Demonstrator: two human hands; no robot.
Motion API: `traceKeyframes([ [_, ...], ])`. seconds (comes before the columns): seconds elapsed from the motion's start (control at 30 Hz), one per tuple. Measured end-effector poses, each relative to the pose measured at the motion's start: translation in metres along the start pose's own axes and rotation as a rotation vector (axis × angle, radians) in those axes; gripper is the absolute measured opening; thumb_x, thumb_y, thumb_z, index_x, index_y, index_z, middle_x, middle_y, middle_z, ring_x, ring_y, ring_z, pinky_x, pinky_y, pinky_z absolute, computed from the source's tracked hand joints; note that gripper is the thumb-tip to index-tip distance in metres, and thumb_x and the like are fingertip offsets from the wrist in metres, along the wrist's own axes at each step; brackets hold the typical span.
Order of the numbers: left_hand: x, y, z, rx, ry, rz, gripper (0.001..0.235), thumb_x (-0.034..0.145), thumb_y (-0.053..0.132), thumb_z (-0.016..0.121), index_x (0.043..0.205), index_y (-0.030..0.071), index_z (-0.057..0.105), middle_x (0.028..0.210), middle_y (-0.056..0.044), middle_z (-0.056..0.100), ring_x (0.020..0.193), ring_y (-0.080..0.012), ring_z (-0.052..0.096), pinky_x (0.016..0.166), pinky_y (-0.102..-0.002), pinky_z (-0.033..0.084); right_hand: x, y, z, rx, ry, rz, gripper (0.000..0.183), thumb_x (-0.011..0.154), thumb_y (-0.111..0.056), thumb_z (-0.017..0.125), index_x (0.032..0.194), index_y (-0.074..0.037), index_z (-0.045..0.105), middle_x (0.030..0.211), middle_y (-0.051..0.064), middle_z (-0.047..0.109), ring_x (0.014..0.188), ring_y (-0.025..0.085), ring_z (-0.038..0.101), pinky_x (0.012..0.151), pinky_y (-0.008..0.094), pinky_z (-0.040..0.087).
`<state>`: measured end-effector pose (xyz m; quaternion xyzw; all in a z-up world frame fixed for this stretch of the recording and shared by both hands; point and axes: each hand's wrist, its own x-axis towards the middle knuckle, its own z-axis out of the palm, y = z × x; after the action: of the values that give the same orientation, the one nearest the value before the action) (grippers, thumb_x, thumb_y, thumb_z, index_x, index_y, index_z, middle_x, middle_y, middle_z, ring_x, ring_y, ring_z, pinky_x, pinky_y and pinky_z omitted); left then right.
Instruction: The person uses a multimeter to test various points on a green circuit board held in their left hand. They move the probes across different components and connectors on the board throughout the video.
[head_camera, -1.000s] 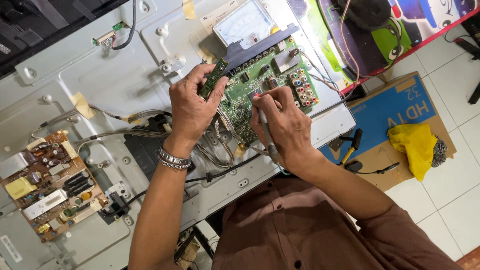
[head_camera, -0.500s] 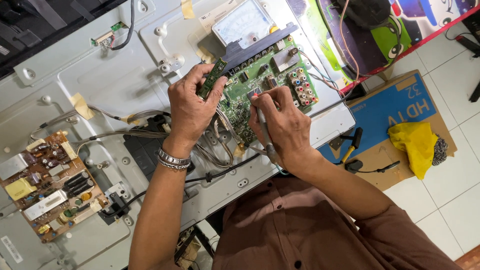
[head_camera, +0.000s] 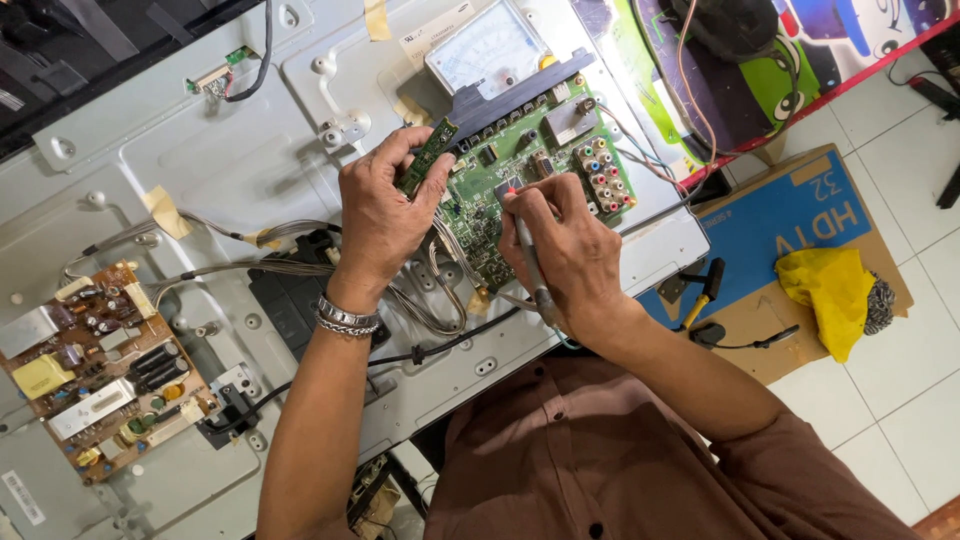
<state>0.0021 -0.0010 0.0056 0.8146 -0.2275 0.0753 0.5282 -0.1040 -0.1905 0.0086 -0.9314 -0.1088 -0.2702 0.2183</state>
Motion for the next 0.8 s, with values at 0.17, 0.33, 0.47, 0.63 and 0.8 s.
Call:
traceKeyframes([
  [0.17, -0.001, -0.004, 0.0, 0.015, 0.003, 0.011, 0.01, 0.099, 0.014, 0.076, 0.106, 0.008, 0.072, 0.058, -0.011, 0.057, 0.055, -0.0233, 0.062, 0.054, -0.033, 0.052, -0.002, 0.002, 0.003, 0.001, 0.013, -0.004, 0.008, 0.097, -0.011, 0.072, 0.104, -0.01, 0.068, 0.098, 0.01, 0.057, 0.066, 0.028, 0.073, 0.056, 0.034, 0.058],
  [0.33, -0.004, -0.004, 0.001, 0.042, 0.021, 0.026, 0.01, 0.1, 0.015, 0.076, 0.106, 0.008, 0.072, 0.058, -0.011, 0.056, 0.056, -0.0233, 0.063, 0.055, -0.033, 0.052, -0.002, 0.004, 0.003, -0.001, 0.018, -0.011, 0.008, 0.097, -0.011, 0.072, 0.104, -0.009, 0.068, 0.098, 0.01, 0.059, 0.066, 0.028, 0.073, 0.056, 0.033, 0.058],
  [0.47, -0.003, -0.005, 0.0, 0.032, 0.014, 0.022, 0.009, 0.1, 0.015, 0.076, 0.105, 0.009, 0.072, 0.058, -0.01, 0.057, 0.055, -0.0235, 0.062, 0.055, -0.033, 0.052, -0.002, 0.005, 0.004, 0.022, 0.026, -0.016, 0.008, 0.097, -0.01, 0.072, 0.104, -0.009, 0.068, 0.098, 0.01, 0.058, 0.06, 0.025, 0.068, 0.054, 0.032, 0.055],
  [0.63, -0.003, -0.006, 0.001, 0.016, 0.016, 0.012, 0.01, 0.099, 0.015, 0.077, 0.105, 0.01, 0.072, 0.058, -0.009, 0.058, 0.055, -0.0216, 0.062, 0.055, -0.033, 0.051, -0.003, 0.006, 0.003, 0.064, 0.033, 0.012, 0.009, 0.098, -0.012, 0.072, 0.105, -0.01, 0.067, 0.097, 0.01, 0.058, 0.06, 0.023, 0.067, 0.055, 0.032, 0.055],
  [0.8, -0.002, -0.011, 0.001, 0.014, 0.011, 0.036, 0.012, 0.098, 0.019, 0.077, 0.106, 0.011, 0.072, 0.059, -0.012, 0.06, 0.054, -0.0256, 0.064, 0.055, -0.034, 0.052, 0.003, 0.005, -0.006, 0.104, 0.032, -0.022, 0.013, 0.097, -0.01, 0.073, 0.11, -0.008, 0.07, 0.098, 0.01, 0.063, 0.071, 0.025, 0.073, 0.059, 0.034, 0.06],
])
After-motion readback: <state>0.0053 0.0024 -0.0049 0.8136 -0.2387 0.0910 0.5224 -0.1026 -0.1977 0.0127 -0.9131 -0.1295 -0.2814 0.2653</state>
